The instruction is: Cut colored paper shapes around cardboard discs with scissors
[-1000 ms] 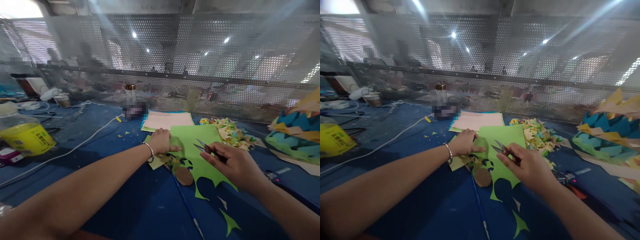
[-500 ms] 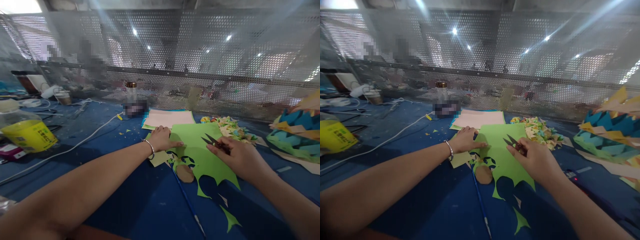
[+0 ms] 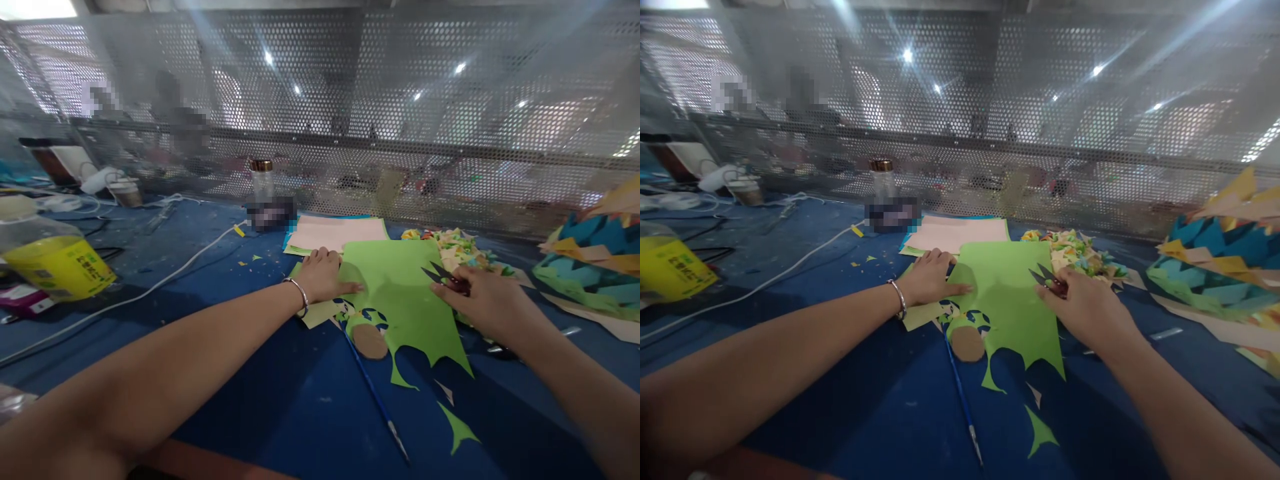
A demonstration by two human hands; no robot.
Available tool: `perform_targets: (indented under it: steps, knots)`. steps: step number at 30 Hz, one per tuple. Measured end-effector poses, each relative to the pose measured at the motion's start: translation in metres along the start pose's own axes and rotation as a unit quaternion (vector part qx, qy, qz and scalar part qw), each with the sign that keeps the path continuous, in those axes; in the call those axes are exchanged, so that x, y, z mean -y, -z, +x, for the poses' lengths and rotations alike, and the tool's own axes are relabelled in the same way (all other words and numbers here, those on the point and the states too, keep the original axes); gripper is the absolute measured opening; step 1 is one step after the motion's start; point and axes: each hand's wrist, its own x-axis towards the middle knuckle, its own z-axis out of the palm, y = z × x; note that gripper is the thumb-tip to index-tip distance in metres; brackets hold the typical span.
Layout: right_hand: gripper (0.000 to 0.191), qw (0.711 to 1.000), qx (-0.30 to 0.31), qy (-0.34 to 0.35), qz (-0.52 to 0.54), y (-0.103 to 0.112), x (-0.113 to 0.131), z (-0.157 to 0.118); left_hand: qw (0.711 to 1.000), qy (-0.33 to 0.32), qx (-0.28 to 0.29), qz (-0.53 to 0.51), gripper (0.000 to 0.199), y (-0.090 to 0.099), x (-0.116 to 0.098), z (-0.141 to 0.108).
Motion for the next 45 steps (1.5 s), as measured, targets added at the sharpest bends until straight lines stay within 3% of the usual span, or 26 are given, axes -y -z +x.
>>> perform_targets:
  steps: [7, 15, 19, 25, 33, 36, 39, 41, 43, 45]
  knots:
    - [0.036, 1.0, 0.015, -0.011, 0.011, 0.011, -0.002, 0.003, 1.0, -0.005, 0.0, 0.003, 0.084, 0.0, 0.0, -0.001]
    - [0.032, 0.997, -0.022, 0.016, 0.066, -0.002, -0.002, 0.004, 1.0, -0.005, -0.001, -0.003, 0.084, -0.001, 0.001, -0.001]
    - [0.025, 0.993, -0.066, 0.025, 0.092, 0.002, 0.005, 0.002, 0.998, -0.003, -0.019, -0.065, 0.093, -0.003, 0.002, 0.001]
    - [0.026, 0.982, -0.158, 0.024, 0.103, 0.02, 0.018, -0.008, 0.98, -0.005, -0.011, -0.197, 0.09, 0.001, 0.008, 0.007]
    - [0.024, 0.965, -0.237, 0.034, 0.109, 0.016, 0.021, -0.015, 0.913, 0.017, -0.005, -0.409, 0.084, 0.0, 0.015, 0.02]
    - [0.024, 0.953, -0.289, 0.023, 0.084, 0.021, 0.022, -0.014, 0.873, 0.022, -0.018, -0.487, 0.083, -0.003, 0.013, 0.026]
    - [0.03, 0.922, -0.372, 0.021, 0.102, 0.024, 0.023, -0.011, 0.827, 0.037, -0.022, -0.56, 0.087, -0.005, 0.01, 0.028]
    - [0.032, 0.913, -0.392, 0.012, 0.112, 0.025, 0.023, -0.009, 0.799, 0.049, -0.015, -0.599, 0.086, -0.004, 0.007, 0.026]
    - [0.032, 0.917, -0.385, -0.01, 0.103, 0.024, 0.024, -0.007, 0.775, 0.056, -0.006, -0.63, 0.075, -0.001, 0.002, 0.023]
    - [0.032, 0.923, -0.37, -0.031, 0.1, 0.024, 0.025, -0.006, 0.753, 0.059, -0.002, -0.655, 0.051, 0.004, -0.005, 0.021]
